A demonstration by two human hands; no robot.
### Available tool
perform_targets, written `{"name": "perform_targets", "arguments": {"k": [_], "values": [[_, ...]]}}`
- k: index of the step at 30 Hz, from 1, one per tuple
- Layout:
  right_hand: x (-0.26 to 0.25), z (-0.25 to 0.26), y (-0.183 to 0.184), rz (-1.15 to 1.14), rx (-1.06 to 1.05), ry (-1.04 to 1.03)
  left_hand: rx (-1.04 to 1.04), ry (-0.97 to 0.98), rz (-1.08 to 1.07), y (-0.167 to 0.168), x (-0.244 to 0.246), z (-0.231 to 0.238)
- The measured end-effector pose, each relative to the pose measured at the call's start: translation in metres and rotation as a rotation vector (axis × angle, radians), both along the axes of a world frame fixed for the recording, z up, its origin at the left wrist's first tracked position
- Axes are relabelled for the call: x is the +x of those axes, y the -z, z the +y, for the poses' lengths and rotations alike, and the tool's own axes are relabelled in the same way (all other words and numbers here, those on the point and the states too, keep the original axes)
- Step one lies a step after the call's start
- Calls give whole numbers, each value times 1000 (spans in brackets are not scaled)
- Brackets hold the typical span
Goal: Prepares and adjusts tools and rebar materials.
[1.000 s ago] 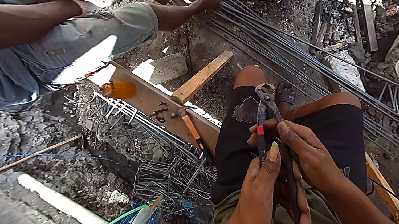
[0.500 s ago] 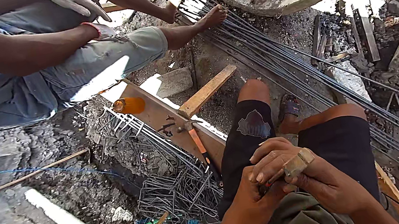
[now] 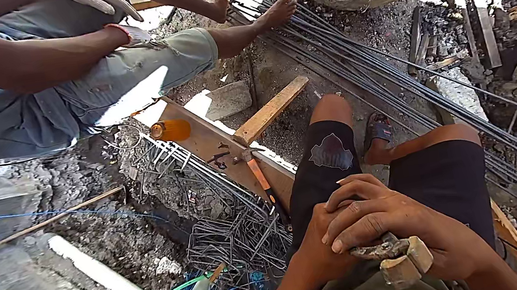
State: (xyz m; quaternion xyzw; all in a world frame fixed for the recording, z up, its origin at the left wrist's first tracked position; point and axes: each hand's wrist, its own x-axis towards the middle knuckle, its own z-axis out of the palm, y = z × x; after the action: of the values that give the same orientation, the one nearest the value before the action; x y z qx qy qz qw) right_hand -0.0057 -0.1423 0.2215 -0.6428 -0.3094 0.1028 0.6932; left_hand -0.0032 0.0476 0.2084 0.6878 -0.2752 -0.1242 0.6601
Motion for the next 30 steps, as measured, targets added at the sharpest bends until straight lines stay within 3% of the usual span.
{"name": "perform_targets", "arguments": {"k": [7,24,30], "values": [[0,-1,-2,-23,-20,-16,25,14,-50,14,-4,1],[-5,-6,3,103,60,74,123,-25,-121,2,0,3],[-2,-17,2,-45,-90,130,209,-6,-137,-6,-3,0]]}}
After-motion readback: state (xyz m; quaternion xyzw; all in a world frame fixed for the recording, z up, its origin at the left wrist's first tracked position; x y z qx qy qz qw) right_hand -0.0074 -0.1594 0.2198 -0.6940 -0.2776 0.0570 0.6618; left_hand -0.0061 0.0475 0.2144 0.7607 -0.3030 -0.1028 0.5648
